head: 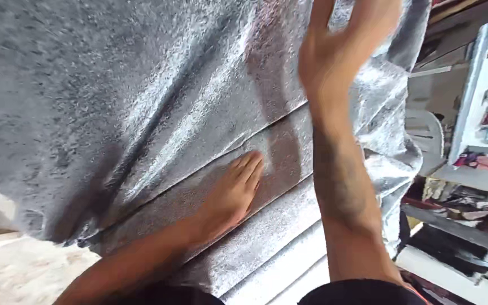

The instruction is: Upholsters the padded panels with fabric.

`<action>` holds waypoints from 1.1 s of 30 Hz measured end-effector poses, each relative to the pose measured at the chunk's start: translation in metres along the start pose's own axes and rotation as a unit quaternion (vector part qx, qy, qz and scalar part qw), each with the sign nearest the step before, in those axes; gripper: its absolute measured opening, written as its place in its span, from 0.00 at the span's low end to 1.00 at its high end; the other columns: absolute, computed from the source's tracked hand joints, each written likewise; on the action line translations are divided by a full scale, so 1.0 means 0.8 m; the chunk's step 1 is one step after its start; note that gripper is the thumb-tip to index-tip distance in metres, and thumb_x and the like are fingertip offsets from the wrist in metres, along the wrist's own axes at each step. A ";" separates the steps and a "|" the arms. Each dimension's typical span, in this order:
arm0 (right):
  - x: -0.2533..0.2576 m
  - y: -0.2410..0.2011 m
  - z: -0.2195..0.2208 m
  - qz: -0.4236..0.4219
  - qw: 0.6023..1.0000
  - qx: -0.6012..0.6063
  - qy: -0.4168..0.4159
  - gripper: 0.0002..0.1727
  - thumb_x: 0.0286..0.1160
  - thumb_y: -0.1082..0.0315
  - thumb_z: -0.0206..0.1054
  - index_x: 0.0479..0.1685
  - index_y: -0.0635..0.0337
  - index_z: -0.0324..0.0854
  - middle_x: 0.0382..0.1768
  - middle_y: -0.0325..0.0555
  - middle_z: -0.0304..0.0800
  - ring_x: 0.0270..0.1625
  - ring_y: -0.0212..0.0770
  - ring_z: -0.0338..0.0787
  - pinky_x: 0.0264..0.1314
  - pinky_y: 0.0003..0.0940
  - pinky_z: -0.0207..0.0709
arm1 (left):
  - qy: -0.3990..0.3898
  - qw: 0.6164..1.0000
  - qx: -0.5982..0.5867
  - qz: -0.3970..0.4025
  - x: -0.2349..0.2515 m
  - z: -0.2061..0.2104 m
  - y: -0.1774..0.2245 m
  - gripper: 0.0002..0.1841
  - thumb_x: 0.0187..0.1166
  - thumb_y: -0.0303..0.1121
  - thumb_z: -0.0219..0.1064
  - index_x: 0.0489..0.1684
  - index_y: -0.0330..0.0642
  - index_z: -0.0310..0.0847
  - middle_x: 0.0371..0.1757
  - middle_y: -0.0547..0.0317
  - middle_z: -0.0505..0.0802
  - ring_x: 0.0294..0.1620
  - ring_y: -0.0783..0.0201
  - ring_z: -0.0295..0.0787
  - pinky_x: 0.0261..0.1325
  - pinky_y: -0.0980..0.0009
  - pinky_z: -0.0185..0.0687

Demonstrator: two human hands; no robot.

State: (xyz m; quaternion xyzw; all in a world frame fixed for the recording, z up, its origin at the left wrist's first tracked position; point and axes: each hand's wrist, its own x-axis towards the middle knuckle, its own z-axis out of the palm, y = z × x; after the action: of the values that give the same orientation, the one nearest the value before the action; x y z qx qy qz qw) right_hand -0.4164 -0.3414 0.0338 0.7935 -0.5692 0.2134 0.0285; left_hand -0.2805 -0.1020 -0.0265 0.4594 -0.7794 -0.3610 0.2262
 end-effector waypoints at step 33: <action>-0.125 0.059 -0.023 0.195 0.926 -0.133 -0.294 0.27 0.88 0.55 0.46 0.45 0.70 0.85 0.54 0.74 0.88 0.63 0.76 0.86 0.57 0.77 0.77 | -0.073 0.989 -0.007 -0.127 -0.191 -0.134 -0.065 0.28 0.93 0.47 0.47 0.88 0.47 0.68 0.90 0.61 0.71 0.88 0.64 0.68 0.87 0.58 0.69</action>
State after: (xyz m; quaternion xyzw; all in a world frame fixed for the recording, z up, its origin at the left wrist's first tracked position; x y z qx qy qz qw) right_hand -0.4910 -0.2636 0.0041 0.6830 -0.7186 -0.1056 -0.0769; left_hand -0.1057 -0.0222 -0.0013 0.5255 -0.7263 -0.4254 0.1240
